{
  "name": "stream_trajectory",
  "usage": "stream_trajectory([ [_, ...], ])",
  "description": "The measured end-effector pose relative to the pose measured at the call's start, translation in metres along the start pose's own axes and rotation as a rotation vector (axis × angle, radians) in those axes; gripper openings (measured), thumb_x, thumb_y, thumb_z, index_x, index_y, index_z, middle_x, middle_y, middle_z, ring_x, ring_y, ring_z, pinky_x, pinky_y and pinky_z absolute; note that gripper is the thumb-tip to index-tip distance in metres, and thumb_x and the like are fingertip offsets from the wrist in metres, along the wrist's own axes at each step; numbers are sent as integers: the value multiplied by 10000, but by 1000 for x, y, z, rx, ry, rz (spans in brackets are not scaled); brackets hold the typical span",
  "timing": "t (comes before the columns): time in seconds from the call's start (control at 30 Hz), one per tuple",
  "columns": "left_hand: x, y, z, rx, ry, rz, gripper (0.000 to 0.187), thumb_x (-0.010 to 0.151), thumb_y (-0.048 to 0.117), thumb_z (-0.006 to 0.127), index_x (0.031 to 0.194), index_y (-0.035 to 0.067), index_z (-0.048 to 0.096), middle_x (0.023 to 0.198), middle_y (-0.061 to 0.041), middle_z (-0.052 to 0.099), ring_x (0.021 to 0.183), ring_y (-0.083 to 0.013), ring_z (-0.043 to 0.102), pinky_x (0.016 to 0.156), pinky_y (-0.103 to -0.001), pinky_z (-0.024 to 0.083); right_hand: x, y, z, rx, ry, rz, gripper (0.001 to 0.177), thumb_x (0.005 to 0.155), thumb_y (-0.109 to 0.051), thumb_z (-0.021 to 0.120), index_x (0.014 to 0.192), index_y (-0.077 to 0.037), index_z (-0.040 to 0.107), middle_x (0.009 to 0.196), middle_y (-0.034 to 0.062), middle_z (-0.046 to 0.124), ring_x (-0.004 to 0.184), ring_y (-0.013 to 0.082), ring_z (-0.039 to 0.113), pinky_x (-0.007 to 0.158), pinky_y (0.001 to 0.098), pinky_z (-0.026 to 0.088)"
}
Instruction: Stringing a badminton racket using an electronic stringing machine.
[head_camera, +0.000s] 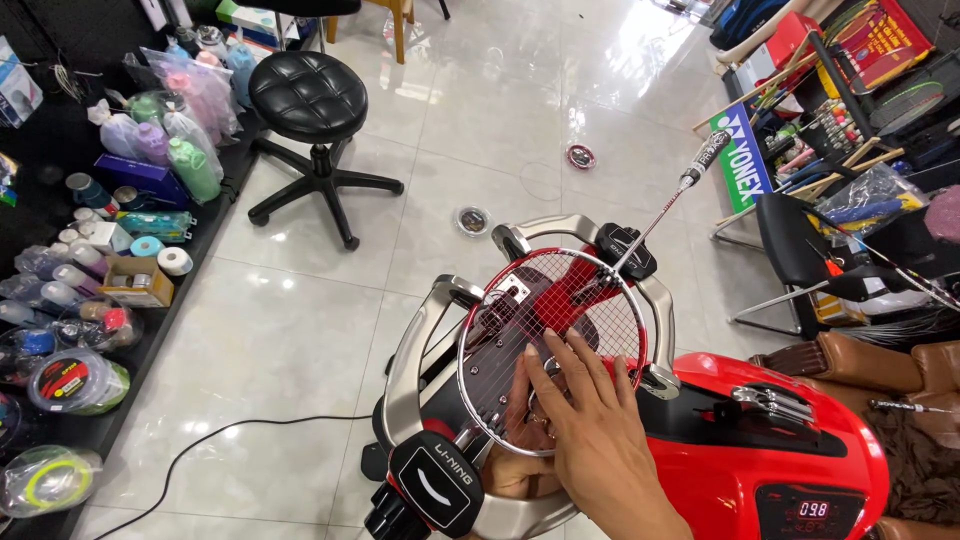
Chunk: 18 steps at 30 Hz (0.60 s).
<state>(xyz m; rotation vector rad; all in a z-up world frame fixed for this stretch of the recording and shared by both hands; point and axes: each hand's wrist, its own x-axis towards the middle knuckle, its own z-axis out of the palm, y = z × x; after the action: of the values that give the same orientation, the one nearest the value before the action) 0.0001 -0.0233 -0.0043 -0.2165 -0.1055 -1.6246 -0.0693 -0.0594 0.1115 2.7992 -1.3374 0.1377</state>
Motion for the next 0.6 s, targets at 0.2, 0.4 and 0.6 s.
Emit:
stream_trajectory([
  [0.2, 2, -12, -27, 105, -23, 53, 1076, 819, -83, 736, 1618, 347, 157, 1658, -110, 308, 1513, -300, 351, 1208, -511, 369, 1, 3, 0, -1, -35, 12, 888, 676, -32, 615, 1530, -215, 459, 1632, 91, 336, 1524, 334, 251, 1163, 642, 157],
  [0.4, 4, -23, -28, -98, 52, 73, 1007, 832, -35, 736, 1606, 317, 197, 1629, -143, 329, 1473, -327, 373, 1182, -536, 377, 4, 6, -5, 26, -50, -10, 846, 720, -61, 622, 1533, -224, 454, 1648, 130, 289, 1532, 385, 210, 1141, 660, 165],
  [0.6, 7, -32, -30, -302, 116, 96, 942, 844, 12, 736, 1595, 286, 237, 1600, -177, 351, 1432, -354, 395, 1156, -560, 385, 8, 4, -14, 37, -115, 8, 860, 722, -102, 657, 1539, -263, 444, 1654, 135, 232, 1536, 408, 157, 1144, 708, 138],
])
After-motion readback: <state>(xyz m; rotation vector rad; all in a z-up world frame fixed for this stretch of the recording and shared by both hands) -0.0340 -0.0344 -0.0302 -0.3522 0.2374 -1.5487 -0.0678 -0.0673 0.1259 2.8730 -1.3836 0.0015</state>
